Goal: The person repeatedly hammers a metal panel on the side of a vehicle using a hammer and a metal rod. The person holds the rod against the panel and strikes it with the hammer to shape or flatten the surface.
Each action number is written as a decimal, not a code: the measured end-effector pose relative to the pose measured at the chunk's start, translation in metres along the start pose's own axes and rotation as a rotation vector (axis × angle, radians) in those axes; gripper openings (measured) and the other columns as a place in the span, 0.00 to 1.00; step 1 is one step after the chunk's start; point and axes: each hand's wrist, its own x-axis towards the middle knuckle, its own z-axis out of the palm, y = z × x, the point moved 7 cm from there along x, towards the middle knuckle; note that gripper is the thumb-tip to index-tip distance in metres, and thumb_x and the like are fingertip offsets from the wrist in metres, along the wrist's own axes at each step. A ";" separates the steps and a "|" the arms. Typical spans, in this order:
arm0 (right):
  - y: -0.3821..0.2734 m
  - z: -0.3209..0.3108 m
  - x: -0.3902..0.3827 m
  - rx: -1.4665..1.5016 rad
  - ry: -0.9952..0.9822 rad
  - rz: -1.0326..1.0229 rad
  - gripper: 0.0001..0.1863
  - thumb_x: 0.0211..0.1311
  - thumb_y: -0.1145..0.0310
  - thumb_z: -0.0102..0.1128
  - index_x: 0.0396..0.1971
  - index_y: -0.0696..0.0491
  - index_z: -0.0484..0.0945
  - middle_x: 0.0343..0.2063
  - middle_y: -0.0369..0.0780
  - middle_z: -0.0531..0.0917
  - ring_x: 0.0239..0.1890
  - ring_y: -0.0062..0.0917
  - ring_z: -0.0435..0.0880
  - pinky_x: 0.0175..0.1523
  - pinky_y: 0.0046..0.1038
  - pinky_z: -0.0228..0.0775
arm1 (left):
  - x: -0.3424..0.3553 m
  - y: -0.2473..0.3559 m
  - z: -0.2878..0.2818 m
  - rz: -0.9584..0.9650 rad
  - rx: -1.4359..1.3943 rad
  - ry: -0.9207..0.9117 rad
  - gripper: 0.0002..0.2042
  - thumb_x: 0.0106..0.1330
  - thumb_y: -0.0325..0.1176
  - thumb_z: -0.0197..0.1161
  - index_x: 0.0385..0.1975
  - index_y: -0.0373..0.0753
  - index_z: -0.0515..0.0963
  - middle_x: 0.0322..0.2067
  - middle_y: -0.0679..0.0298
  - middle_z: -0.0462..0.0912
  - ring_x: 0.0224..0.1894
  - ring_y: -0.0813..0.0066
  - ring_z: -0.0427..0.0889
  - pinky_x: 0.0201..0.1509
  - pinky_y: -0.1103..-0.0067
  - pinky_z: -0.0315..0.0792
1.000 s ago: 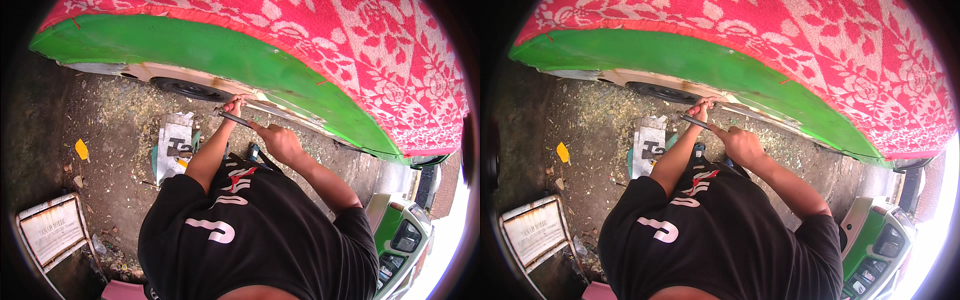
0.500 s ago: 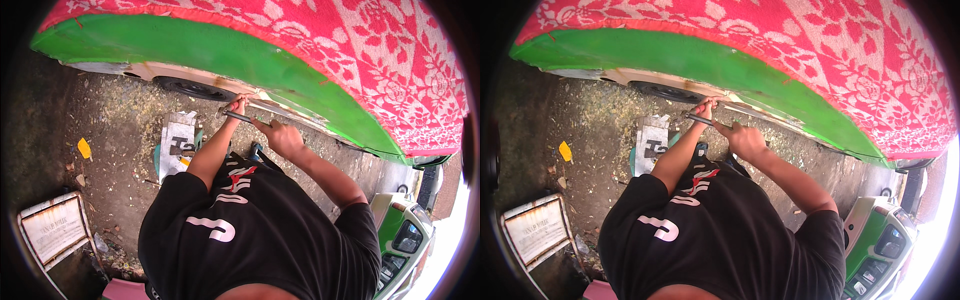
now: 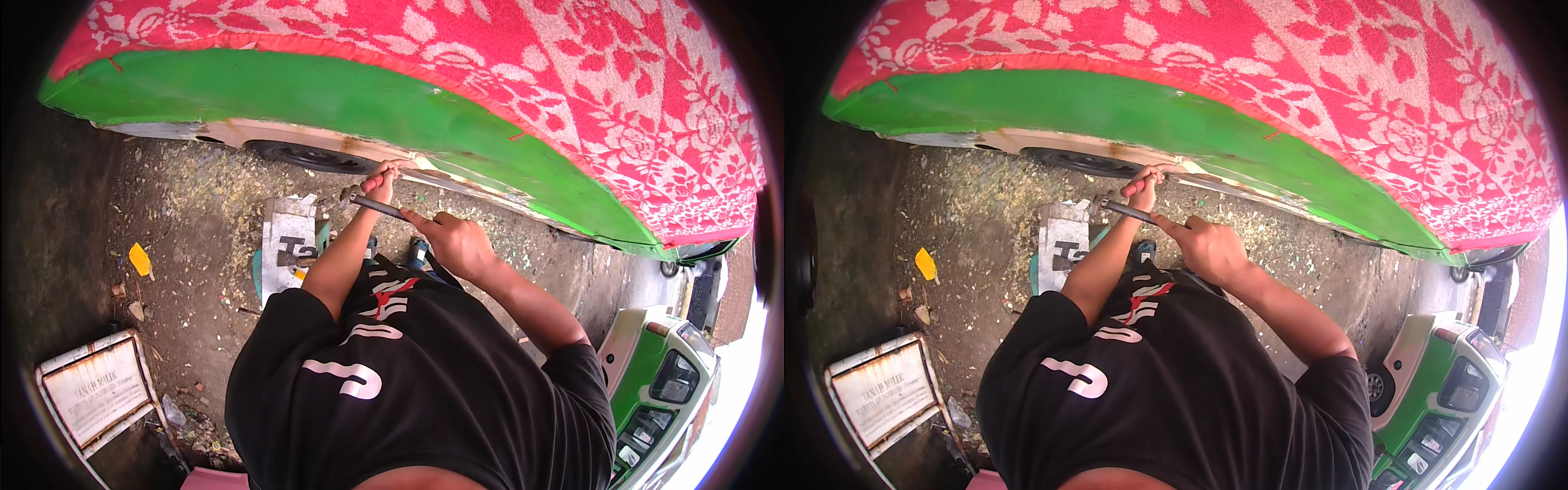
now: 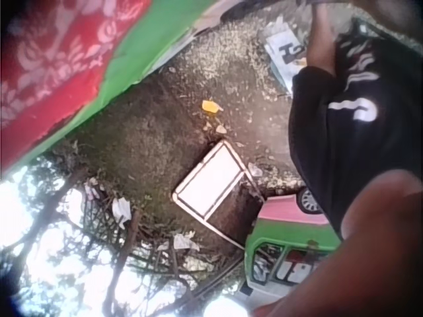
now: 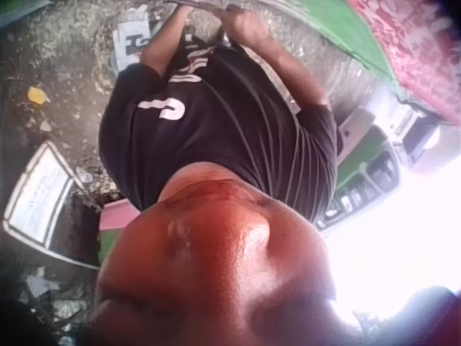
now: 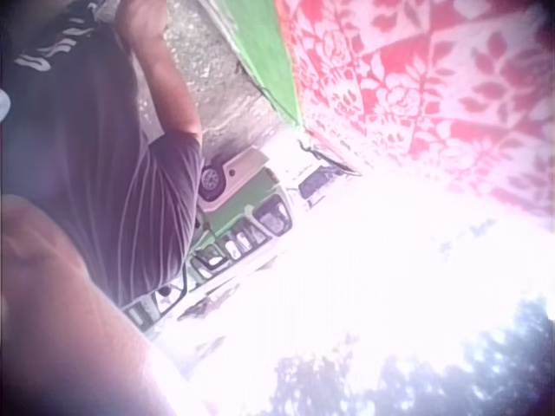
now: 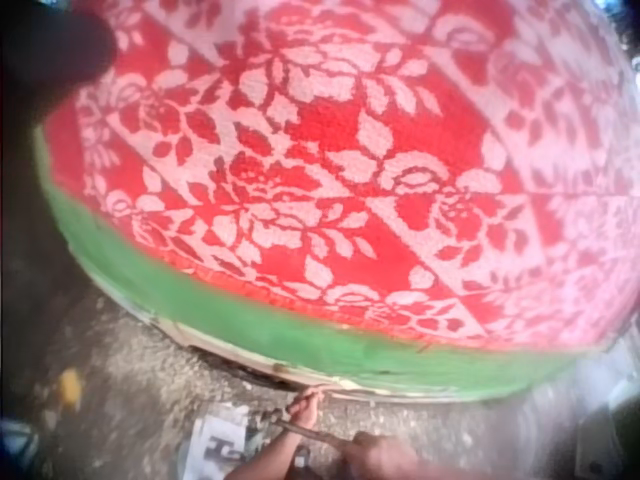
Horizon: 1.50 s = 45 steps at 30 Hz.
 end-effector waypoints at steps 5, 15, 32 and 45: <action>0.000 0.000 0.000 0.012 0.021 -0.030 0.31 0.55 0.76 0.55 0.60 0.35 0.76 0.20 0.38 0.75 0.18 0.34 0.79 0.22 0.36 0.75 | 0.000 0.010 0.005 0.060 0.048 -0.041 0.05 0.66 0.19 0.45 0.28 0.34 0.66 0.43 0.57 0.84 0.32 0.81 0.66 0.41 0.82 0.66; 0.003 0.015 0.000 -0.051 -0.063 0.013 0.31 0.55 0.76 0.53 0.60 0.36 0.75 0.22 0.40 0.77 0.20 0.37 0.81 0.23 0.38 0.76 | -0.006 -0.001 0.005 0.031 0.054 -0.062 0.07 0.66 0.21 0.45 0.25 0.36 0.65 0.46 0.52 0.82 0.36 0.75 0.71 0.48 0.78 0.67; 0.025 0.009 -0.017 0.228 0.042 0.167 0.23 0.66 0.67 0.54 0.61 0.35 0.75 0.23 0.43 0.80 0.26 0.41 0.83 0.31 0.41 0.77 | -0.005 -0.008 0.006 0.160 0.117 -0.113 0.05 0.66 0.19 0.48 0.28 0.34 0.69 0.41 0.58 0.81 0.33 0.78 0.71 0.43 0.80 0.70; 0.026 -0.007 -0.025 0.285 0.084 0.161 0.24 0.60 0.74 0.57 0.58 0.42 0.79 0.22 0.45 0.79 0.24 0.40 0.80 0.30 0.39 0.73 | 0.012 -0.003 0.013 0.058 0.160 -0.131 0.08 0.73 0.22 0.46 0.29 0.36 0.69 0.34 0.61 0.82 0.35 0.77 0.75 0.46 0.79 0.71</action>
